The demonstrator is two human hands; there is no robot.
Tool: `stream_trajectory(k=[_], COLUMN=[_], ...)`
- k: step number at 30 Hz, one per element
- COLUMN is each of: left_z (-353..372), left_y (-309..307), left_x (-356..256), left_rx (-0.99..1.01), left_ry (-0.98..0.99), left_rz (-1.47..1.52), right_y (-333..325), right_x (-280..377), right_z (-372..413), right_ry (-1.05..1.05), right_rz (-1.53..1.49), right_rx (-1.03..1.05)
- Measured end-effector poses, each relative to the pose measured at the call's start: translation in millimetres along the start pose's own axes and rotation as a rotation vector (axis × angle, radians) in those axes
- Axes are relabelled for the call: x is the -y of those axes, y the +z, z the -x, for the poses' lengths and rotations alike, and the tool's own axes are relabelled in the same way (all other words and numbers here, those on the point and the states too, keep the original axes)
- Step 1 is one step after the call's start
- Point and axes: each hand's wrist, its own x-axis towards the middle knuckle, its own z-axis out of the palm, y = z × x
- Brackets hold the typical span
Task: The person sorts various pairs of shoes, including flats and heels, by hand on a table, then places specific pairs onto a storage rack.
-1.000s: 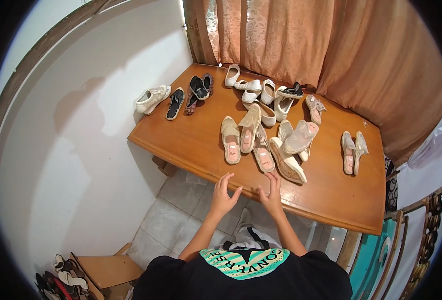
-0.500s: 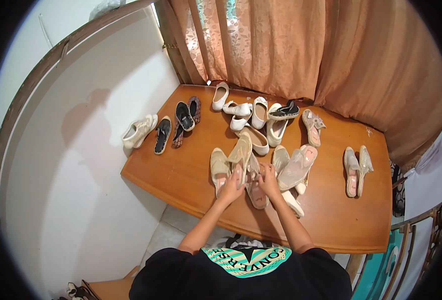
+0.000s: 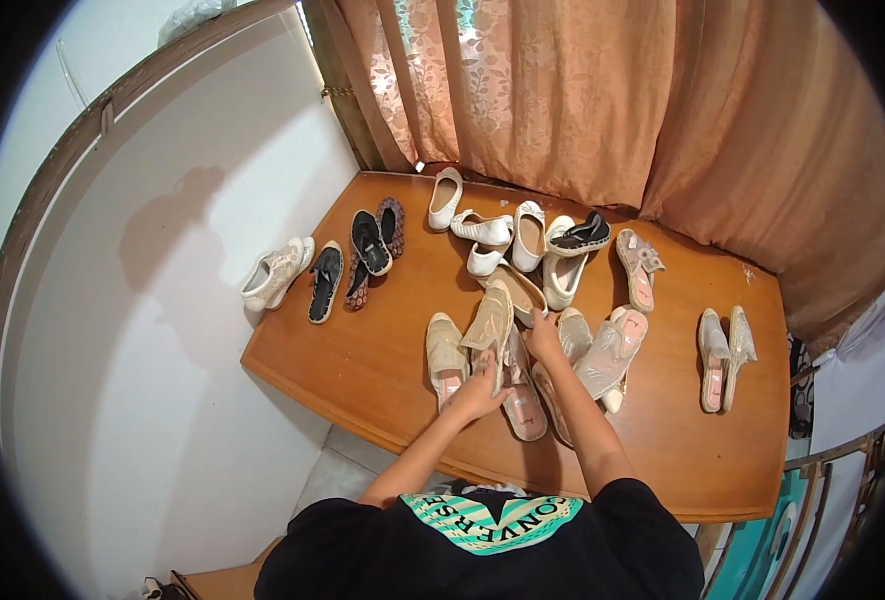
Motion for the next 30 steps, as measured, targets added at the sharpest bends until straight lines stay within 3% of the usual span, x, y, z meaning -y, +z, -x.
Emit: stream_trajectory(k=[2, 8, 9, 16, 28, 30], left_z=[0, 2, 5, 9, 18, 17], left_y=[-24, -23, -19, -4, -23, -24], left_x=[-16, -2, 2, 22, 7, 8], left_rx=[0.233, 0.268, 0.121, 0.11, 0.123, 0.05], left_ry=[-0.152, -0.162, 0.015, 0.074, -0.083, -0.088], left_rz=[0.128, 0.172, 0.174, 0.046, 0.099, 0.056], right_y=[-6, -12, -13, -33, -90, -93], right_x=[5, 6, 7, 22, 62, 69], right_z=[0, -2, -2, 5, 51, 69], right_ry=[-0.019, -0.116, -0.121, -0.221, -0.304, -0.33], right_rz=[0.054, 0.253, 0.249, 0.161, 0.141, 0.129], right_rx=[-0.012, -0.085, -0.1, -0.229, -0.301, -0.322])
